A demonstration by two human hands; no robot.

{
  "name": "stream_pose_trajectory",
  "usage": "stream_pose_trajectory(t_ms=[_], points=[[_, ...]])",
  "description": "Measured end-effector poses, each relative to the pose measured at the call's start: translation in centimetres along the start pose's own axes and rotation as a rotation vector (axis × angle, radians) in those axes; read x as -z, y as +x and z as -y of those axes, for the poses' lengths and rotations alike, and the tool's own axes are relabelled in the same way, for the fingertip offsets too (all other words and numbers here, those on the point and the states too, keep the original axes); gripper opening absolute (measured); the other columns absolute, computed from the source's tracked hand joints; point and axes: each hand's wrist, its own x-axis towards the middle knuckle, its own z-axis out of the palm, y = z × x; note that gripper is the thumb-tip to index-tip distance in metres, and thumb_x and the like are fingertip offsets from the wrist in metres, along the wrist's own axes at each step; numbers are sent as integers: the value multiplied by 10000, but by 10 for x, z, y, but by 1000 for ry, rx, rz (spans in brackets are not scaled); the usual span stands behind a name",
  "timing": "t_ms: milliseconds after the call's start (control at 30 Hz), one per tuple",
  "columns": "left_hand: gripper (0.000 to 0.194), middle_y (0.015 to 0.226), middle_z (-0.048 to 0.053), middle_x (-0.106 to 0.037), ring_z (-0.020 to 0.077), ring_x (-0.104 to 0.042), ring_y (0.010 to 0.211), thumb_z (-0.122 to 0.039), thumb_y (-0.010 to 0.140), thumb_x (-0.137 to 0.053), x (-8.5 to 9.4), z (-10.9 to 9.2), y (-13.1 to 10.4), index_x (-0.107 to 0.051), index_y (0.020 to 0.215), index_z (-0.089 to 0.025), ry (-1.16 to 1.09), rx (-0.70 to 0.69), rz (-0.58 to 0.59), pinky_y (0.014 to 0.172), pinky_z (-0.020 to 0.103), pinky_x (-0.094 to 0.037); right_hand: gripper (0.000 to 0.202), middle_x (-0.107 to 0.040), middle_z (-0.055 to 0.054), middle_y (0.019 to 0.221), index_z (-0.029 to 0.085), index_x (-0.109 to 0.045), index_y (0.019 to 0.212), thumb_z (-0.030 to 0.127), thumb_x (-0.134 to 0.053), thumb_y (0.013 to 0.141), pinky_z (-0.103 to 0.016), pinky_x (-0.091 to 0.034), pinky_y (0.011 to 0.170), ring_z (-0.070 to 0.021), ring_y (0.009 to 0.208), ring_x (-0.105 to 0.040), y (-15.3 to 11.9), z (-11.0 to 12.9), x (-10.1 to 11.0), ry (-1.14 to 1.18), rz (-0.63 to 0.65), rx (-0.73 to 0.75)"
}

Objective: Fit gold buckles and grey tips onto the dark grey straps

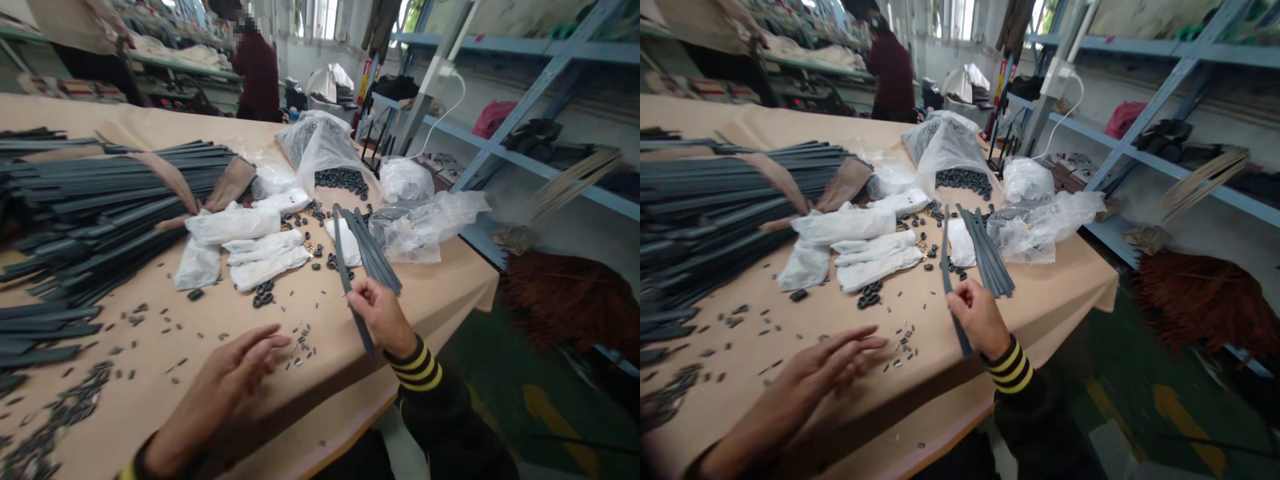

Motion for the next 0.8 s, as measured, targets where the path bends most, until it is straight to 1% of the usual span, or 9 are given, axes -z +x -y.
stream_pose_trajectory(t_ms=[33,67,133,167,233,300,433,600,800], points=[[336,786,70,-661,96,-504,483,-339,710,-622,-15,1,-1,-626,999,-167,-21,59,81,395,195,-377,129,-455,32,612,156,-462,744,275,-487,787,-182,-348,497,-82,541,-436,-15,7,-10,97,127,10],[331,751,57,-648,69,-451,441,-357,732,-595,-30,3,0,-617,1001,-164,-100,81,97,363,176,-335,109,-445,37,610,154,-464,736,248,-509,769,-178,-338,493,-74,534,-418,-29,12,-19,168,254,-3],[284,719,33,-620,29,-360,402,-352,732,-598,-48,7,5,-617,928,-147,-293,90,13,328,145,-260,93,-424,47,597,150,-462,733,214,-527,752,-170,-316,477,-60,514,-387,-53,14,-32,278,433,-70],[262,707,29,-611,19,-335,399,-343,728,-605,-51,10,8,-615,882,-131,-370,93,-34,322,135,-240,98,-419,49,594,148,-458,735,212,-530,749,-167,-309,469,-57,508,-380,-62,12,-35,322,488,-119],[238,694,36,-607,14,-331,404,-317,722,-616,-45,16,11,-609,825,-102,-457,105,-102,323,126,-239,123,-417,50,581,144,-452,729,226,-542,747,-162,-300,453,-52,495,-378,-74,3,-36,384,565,-206],[230,688,56,-617,20,-361,417,-291,729,-609,-31,21,10,-604,818,-80,-490,104,-146,331,122,-261,160,-434,48,564,141,-451,719,255,-561,741,-159,-303,437,-51,478,-394,-80,-6,-34,420,637,-268],[208,733,106,-649,37,-420,442,-252,748,-579,-9,22,4,-586,830,-60,-512,82,-236,344,122,-292,250,-525,17,572,144,-435,737,346,-582,735,-173,-363,427,-75,463,-490,-87,-17,-32,536,739,-393],[224,730,132,-662,41,-426,426,-268,789,-510,-6,19,6,-575,822,-56,-536,87,-269,343,126,-289,288,-596,-19,640,138,-445,758,377,-604,730,-186,-415,462,-98,518,-571,-91,-23,-33,615,785,-442],[221,728,132,-662,38,-422,421,-265,779,-520,-6,19,8,-581,814,-55,-559,87,-276,345,128,-293,264,-641,-46,682,129,-462,787,357,-591,757,-202,-446,494,-109,543,-607,-95,-34,-31,656,801,-453]])
